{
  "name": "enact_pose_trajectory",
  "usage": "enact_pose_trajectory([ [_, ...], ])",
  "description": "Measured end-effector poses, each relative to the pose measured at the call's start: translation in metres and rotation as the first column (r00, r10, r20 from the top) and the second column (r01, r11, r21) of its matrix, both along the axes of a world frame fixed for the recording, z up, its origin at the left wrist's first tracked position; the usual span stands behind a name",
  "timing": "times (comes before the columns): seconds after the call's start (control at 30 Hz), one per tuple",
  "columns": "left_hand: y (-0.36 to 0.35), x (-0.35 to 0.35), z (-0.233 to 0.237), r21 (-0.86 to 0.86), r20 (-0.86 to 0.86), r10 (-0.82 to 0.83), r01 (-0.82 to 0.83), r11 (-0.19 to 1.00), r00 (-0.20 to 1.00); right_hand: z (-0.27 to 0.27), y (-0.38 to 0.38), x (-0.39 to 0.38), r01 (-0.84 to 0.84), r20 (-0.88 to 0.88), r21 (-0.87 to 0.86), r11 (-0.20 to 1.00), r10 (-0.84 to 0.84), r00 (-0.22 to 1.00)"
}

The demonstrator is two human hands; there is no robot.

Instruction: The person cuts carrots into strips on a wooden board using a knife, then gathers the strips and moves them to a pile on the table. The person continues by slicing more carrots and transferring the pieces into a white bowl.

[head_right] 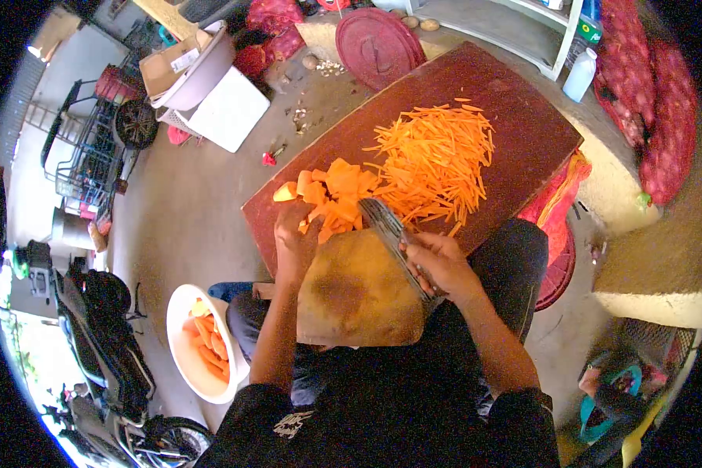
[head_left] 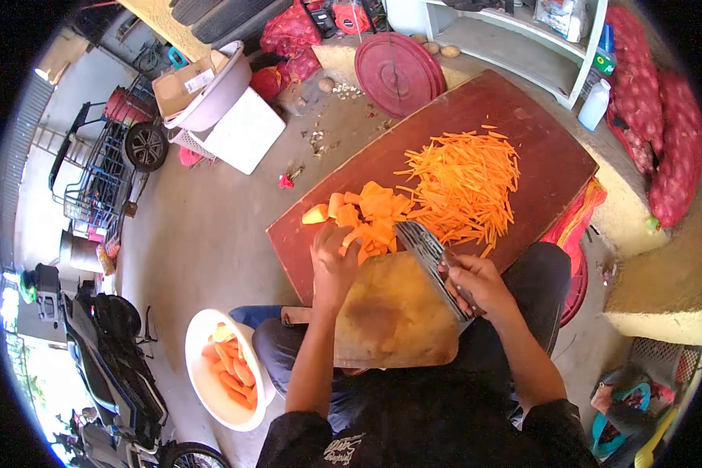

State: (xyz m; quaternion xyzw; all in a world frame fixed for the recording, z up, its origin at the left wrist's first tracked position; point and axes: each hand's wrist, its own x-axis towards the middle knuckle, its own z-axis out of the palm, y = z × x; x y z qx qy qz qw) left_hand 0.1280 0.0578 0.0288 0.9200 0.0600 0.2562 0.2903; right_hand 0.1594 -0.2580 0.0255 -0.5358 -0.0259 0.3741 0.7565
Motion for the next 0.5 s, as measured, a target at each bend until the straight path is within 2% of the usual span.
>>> enact_pose_trajectory([
  [0.07, -0.025, -0.011, 0.011, -0.246, -0.045, -0.022, 0.010, 0.969, 0.999, 0.003, -0.003, -0.005, -0.051, 0.183, -0.024, 0.998, 0.054, 0.982],
  [0.1, -0.041, -0.015, 0.026, -0.173, 0.002, -0.035, 0.035, 0.984, 0.999, 0.001, -0.003, -0.007, -0.065, 0.300, -0.034, 0.997, 0.072, 0.951],
  [0.13, -0.051, -0.016, 0.037, -0.188, 0.028, -0.039, 0.044, 0.981, 0.999, -0.001, -0.001, -0.010, -0.077, 0.411, -0.047, 0.996, 0.090, 0.907],
  [0.17, -0.060, -0.018, 0.046, -0.203, 0.053, -0.042, 0.051, 0.978, 0.998, -0.003, 0.003, -0.013, -0.020, 0.630, -0.041, 0.999, 0.041, 0.775],
  [0.2, -0.066, -0.019, 0.054, -0.220, 0.078, -0.040, 0.056, 0.974, 0.996, -0.002, 0.003, -0.014, 0.008, 0.710, -0.114, 0.993, 0.076, 0.700],
  [0.23, -0.066, -0.020, 0.061, -0.337, -0.021, -0.027, 0.018, 0.941, 0.999, 0.001, 0.003, -0.016, 0.041, 0.779, -0.183, 0.982, 0.119, 0.616],
  [0.27, -0.067, -0.018, 0.069, -0.311, 0.003, -0.074, 0.071, 0.948, 0.997, 0.006, 0.002, -0.018, 0.080, 0.834, -0.245, 0.966, 0.168, 0.525],
  [0.3, -0.067, -0.013, 0.077, -0.281, 0.028, -0.122, 0.125, 0.952, 0.992, 0.013, 0.004, -0.022, 0.192, 0.884, -0.340, 0.920, 0.243, 0.400],
  [0.33, -0.068, -0.008, 0.083, -0.246, 0.051, -0.174, 0.181, 0.952, 0.983, 0.015, 0.002, -0.021, 0.219, 0.890, -0.384, 0.897, 0.296, 0.347],
  [0.37, -0.068, -0.003, 0.086, -0.207, 0.009, -0.262, 0.258, 0.944, 0.965, 0.015, 0.002, -0.021, 0.250, 0.889, -0.423, 0.871, 0.347, 0.298],
  [0.47, -0.081, 0.012, 0.093, 0.121, -0.200, -0.328, 0.356, 0.927, 0.923, 0.002, -0.004, -0.023, 0.315, 0.877, -0.479, 0.819, 0.433, 0.206],
  [0.5, -0.085, 0.018, 0.088, 0.115, -0.285, -0.336, 0.380, 0.918, 0.898, -0.001, -0.007, -0.023, 0.329, 0.872, -0.489, 0.808, 0.455, 0.181],
])
